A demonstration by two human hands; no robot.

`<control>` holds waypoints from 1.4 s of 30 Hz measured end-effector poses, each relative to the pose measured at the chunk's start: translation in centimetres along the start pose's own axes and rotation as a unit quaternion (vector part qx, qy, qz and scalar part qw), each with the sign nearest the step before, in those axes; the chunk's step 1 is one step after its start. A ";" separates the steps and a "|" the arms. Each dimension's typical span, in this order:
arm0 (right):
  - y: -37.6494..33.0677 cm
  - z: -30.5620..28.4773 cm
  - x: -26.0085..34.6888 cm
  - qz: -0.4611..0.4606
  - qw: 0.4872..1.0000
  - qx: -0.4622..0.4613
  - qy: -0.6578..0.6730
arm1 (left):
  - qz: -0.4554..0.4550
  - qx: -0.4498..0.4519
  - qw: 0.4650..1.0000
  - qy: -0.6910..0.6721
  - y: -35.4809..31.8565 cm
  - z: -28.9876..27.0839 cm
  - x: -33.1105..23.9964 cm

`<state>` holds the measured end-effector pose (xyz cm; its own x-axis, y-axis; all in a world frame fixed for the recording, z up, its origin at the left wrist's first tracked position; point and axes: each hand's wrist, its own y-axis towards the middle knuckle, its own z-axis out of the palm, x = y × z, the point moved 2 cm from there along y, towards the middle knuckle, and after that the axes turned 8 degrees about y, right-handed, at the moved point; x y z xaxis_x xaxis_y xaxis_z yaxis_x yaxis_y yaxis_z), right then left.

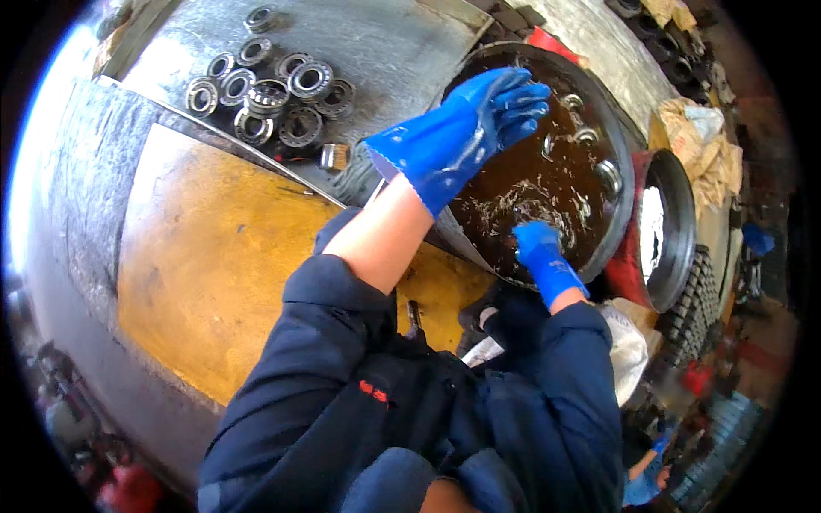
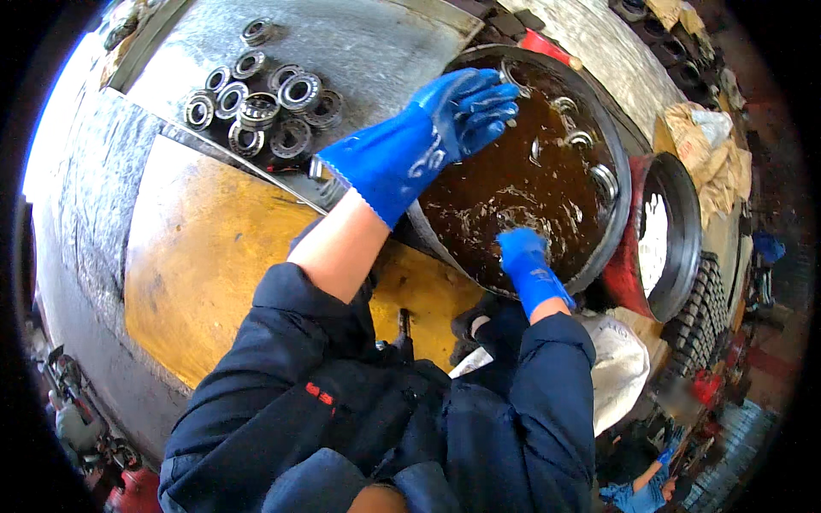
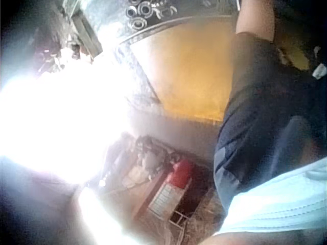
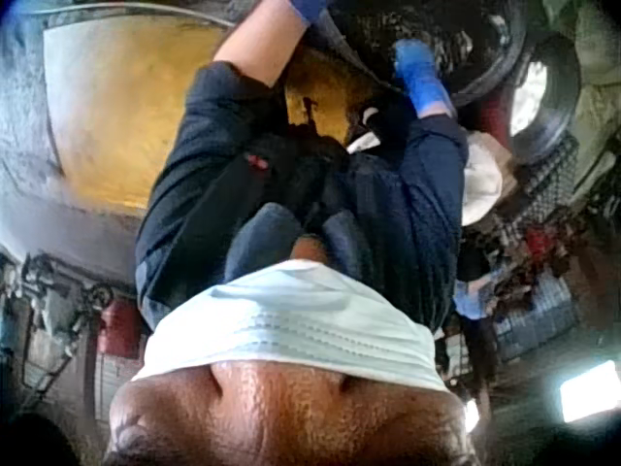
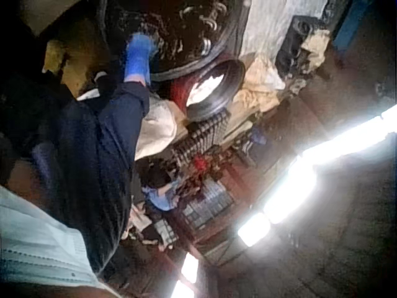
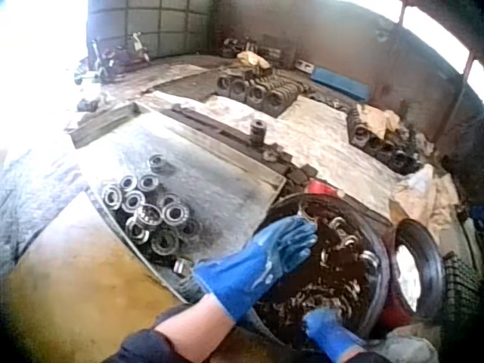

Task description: The person repeatedly dips ball bearings into a dark liquid bath, agitates them by hand, and places them onto a metal tray. The process is performed one at a time in a repetitive cycle.

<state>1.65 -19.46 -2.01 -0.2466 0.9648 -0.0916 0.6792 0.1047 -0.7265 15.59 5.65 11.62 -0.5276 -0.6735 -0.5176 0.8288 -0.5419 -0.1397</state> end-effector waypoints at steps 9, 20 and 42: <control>1.4 1.6 0.5 0.090 0.990 -0.029 0.105 | -0.005 -0.002 1.000 0.017 -0.3 0.5 -0.2; 0.9 6.1 -3.5 -0.040 0.906 -0.093 0.411 | -0.008 -0.010 1.000 0.018 -0.5 1.2 -0.5; 0.8 0.2 2.0 -0.002 0.996 0.033 -0.084 | -0.054 -0.072 0.996 0.014 1.5 0.4 0.0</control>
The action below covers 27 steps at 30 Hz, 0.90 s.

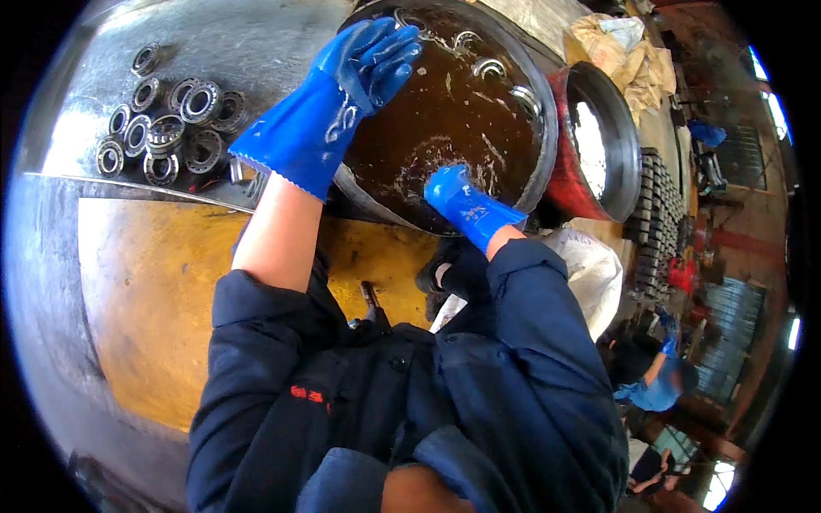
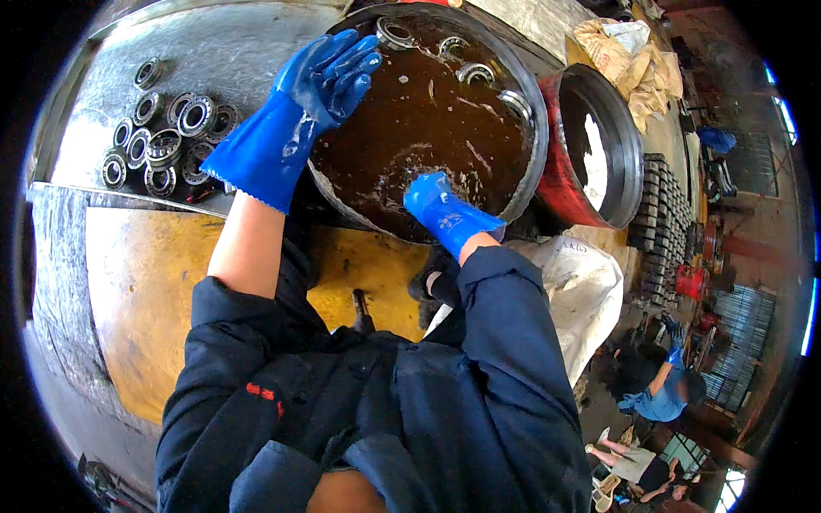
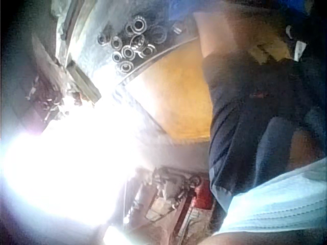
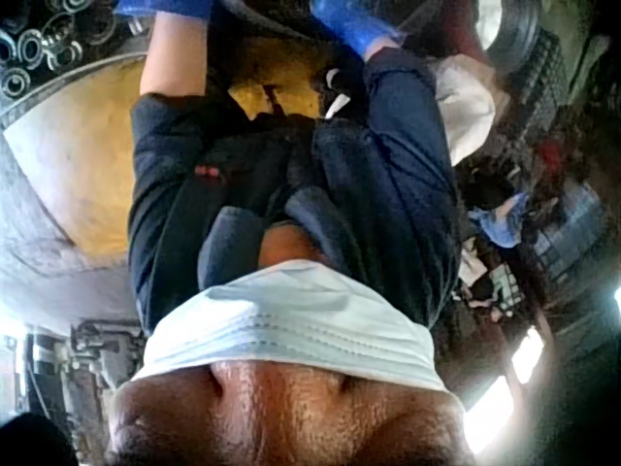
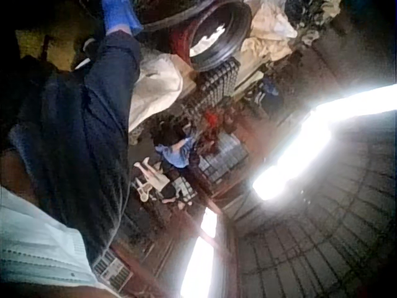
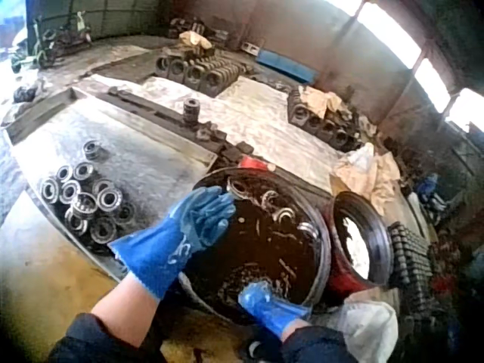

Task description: The person repeatedly dips ball bearings into a dark liquid bath, agitates them by hand, and places them onto a metal tray. The process is performed one at a time in a repetitive cycle.

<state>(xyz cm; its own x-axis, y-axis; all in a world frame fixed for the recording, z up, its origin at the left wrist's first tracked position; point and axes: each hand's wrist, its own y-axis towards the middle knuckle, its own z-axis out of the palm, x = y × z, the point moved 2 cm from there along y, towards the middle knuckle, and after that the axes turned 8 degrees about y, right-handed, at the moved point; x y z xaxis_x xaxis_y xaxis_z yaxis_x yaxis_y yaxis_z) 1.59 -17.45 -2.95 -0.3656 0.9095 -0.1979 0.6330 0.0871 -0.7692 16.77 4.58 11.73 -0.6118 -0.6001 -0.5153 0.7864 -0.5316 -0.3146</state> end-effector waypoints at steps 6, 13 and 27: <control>-0.4 4.3 -4.5 0.142 0.856 -0.102 0.487 | 0.015 0.021 1.000 0.006 -0.6 0.6 -0.1; 0.3 -1.4 -0.1 0.075 0.990 -0.028 0.115 | 0.019 0.000 1.000 0.019 -0.6 -0.2 -0.1; 0.3 -0.4 -0.8 -0.014 0.999 -0.020 0.045 | 0.025 0.036 0.999 0.018 -0.2 -0.9 -0.2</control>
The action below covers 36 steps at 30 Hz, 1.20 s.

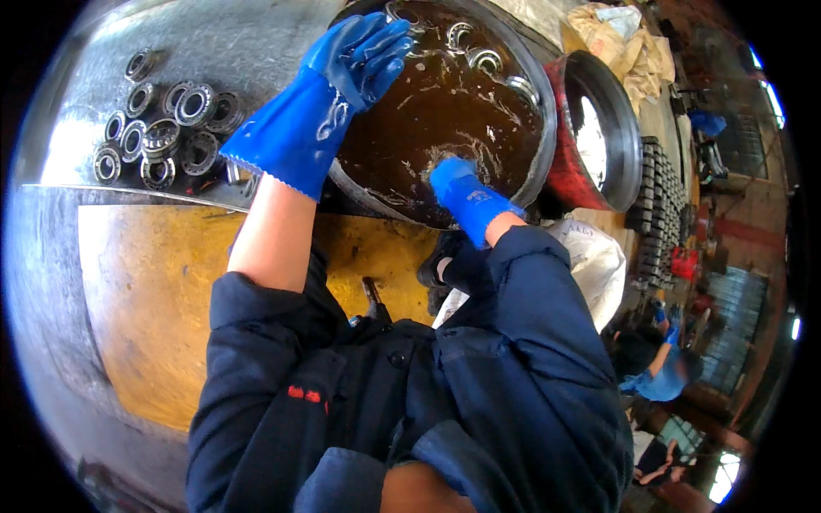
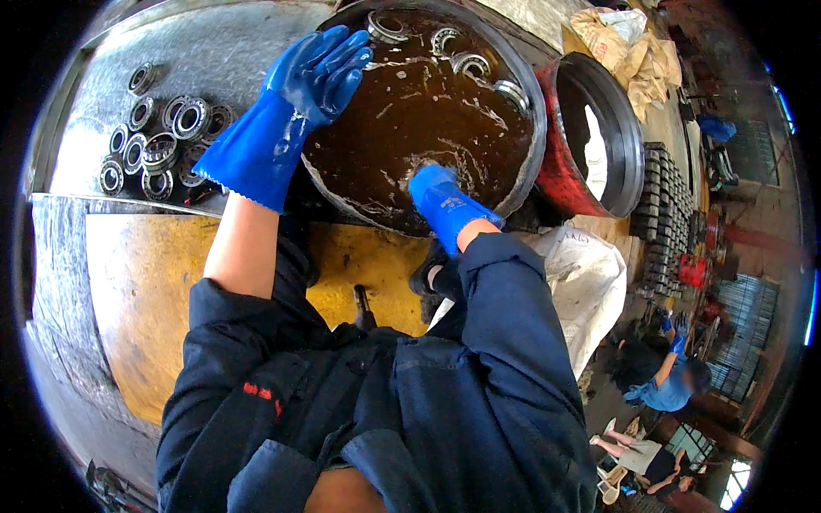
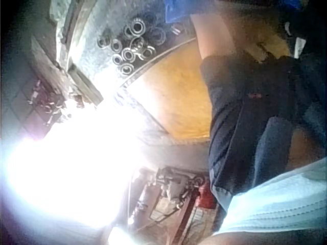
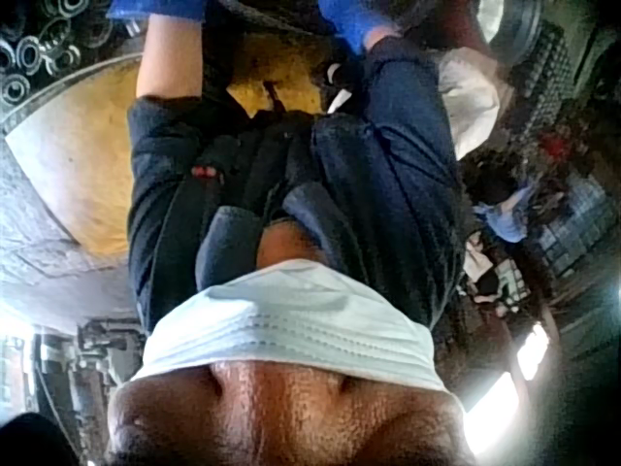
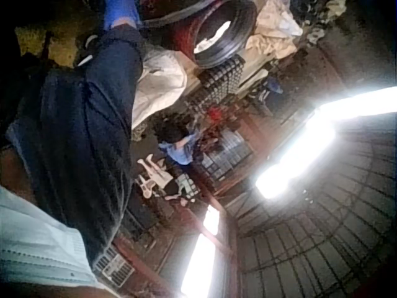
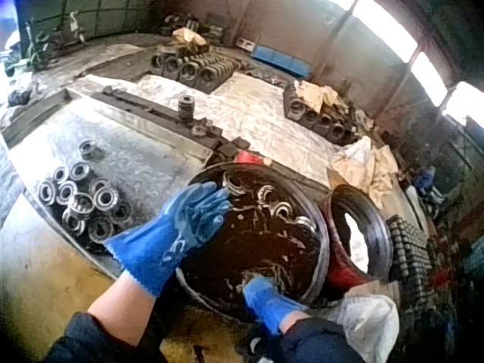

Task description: The person repeatedly dips ball bearings into a dark liquid bath, agitates them by hand, and places them onto a metal tray. The process is performed one at a time in a repetitive cycle.

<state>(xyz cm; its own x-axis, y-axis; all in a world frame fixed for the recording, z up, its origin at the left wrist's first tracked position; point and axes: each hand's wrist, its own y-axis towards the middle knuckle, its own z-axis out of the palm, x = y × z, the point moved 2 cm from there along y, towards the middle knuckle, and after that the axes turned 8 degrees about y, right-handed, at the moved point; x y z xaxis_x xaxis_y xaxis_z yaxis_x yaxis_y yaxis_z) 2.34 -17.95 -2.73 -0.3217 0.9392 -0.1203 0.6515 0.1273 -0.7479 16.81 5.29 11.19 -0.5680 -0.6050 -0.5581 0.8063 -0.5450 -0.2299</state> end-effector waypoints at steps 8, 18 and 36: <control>0.3 3.6 -3.3 0.206 0.906 -0.116 0.350 | -0.002 0.002 1.000 -0.003 -0.1 0.7 0.2; 0.5 0.1 0.0 0.018 1.000 -0.003 -0.013 | -0.004 -0.007 1.000 -0.009 0.0 0.2 0.0; -1.2 0.1 -0.4 0.142 0.961 -0.121 0.204 | -0.004 -0.021 1.000 -0.006 -0.6 -0.7 -0.5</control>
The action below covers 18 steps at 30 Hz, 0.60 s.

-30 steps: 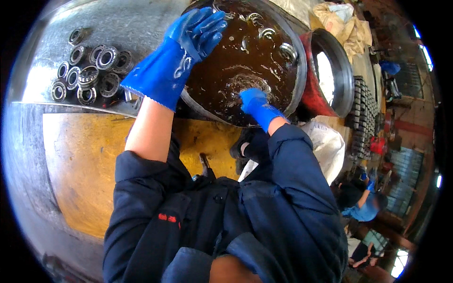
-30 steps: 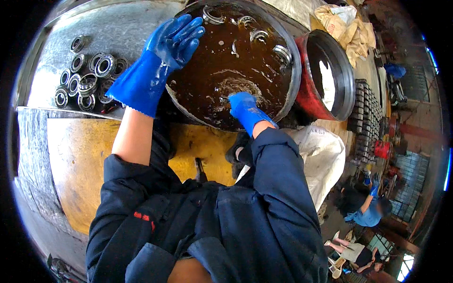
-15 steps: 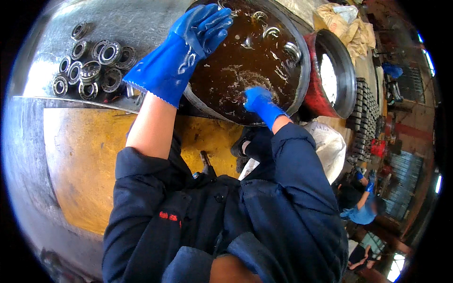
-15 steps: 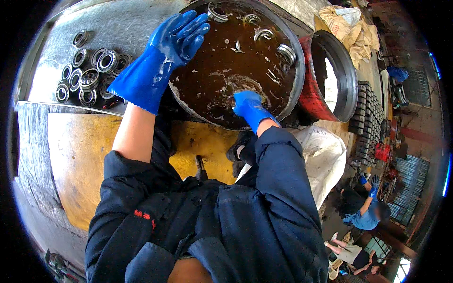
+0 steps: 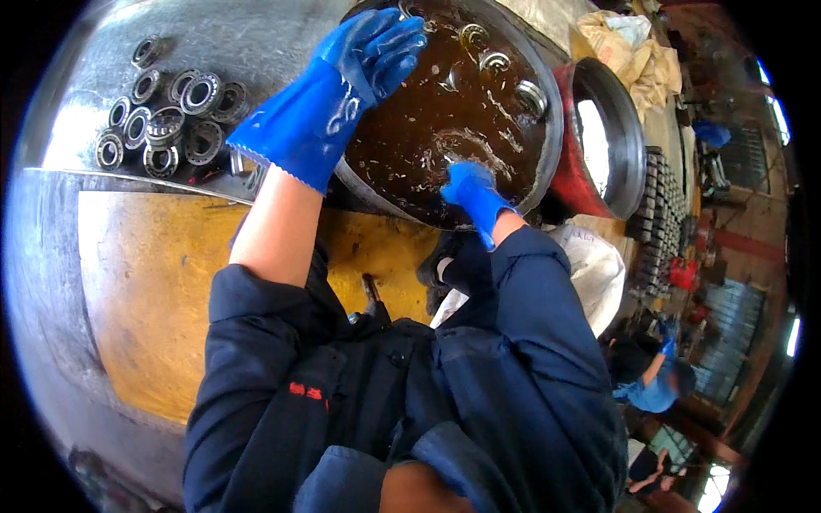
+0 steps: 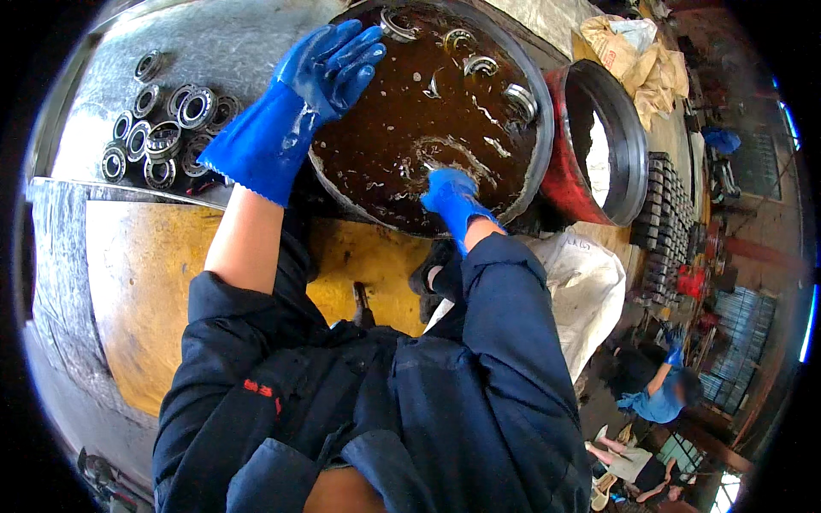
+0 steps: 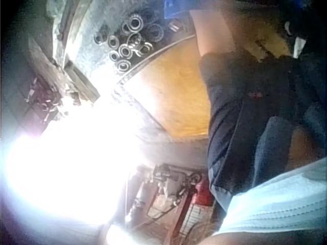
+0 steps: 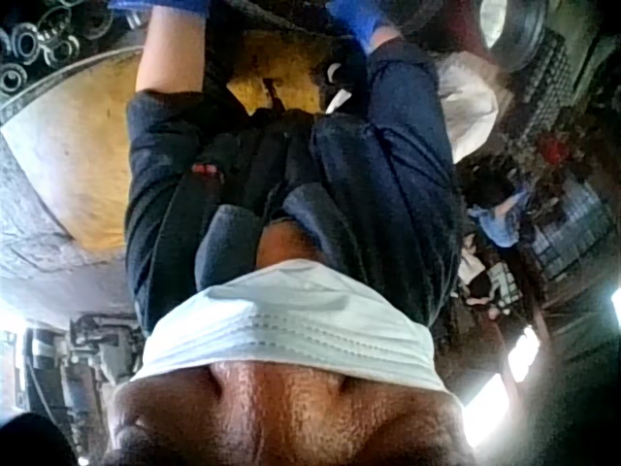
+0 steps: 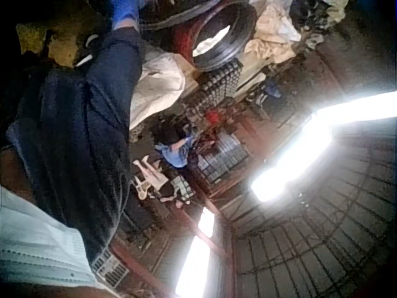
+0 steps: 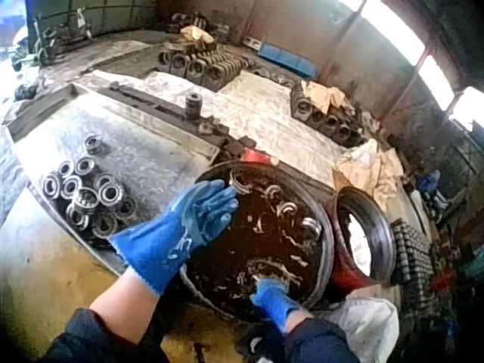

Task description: The person repeatedly dips ball bearings into a dark liquid bath, agitates them by hand, and places them onto a metal tray. The process is performed one at a time in a repetitive cycle.

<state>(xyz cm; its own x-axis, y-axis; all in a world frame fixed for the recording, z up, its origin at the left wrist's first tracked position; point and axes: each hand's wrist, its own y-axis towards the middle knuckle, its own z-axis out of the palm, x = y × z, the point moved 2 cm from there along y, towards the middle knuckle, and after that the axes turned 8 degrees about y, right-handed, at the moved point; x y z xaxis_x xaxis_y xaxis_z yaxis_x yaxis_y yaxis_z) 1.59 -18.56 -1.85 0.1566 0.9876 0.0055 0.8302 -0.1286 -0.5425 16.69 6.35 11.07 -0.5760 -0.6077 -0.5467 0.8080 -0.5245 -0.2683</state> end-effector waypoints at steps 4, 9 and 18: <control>2.3 3.6 -4.9 0.109 0.960 0.082 0.243 | 0.016 0.043 0.999 -0.003 0.6 0.3 1.1; 1.1 1.1 -0.9 -0.070 0.971 0.105 -0.204 | -0.019 0.007 1.000 0.014 0.7 2.2 0.8; 1.6 3.3 -5.6 0.091 0.984 0.028 0.153 | -0.009 0.032 0.999 0.012 1.2 1.8 1.5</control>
<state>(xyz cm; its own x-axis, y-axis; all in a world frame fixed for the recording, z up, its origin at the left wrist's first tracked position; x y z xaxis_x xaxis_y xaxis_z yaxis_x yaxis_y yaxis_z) 0.27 -23.98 -5.46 0.4607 0.8745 0.1515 0.7439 -0.2874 -0.6033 16.59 3.72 11.37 -0.5869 -0.5841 -0.5607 0.7874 -0.5729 -0.2275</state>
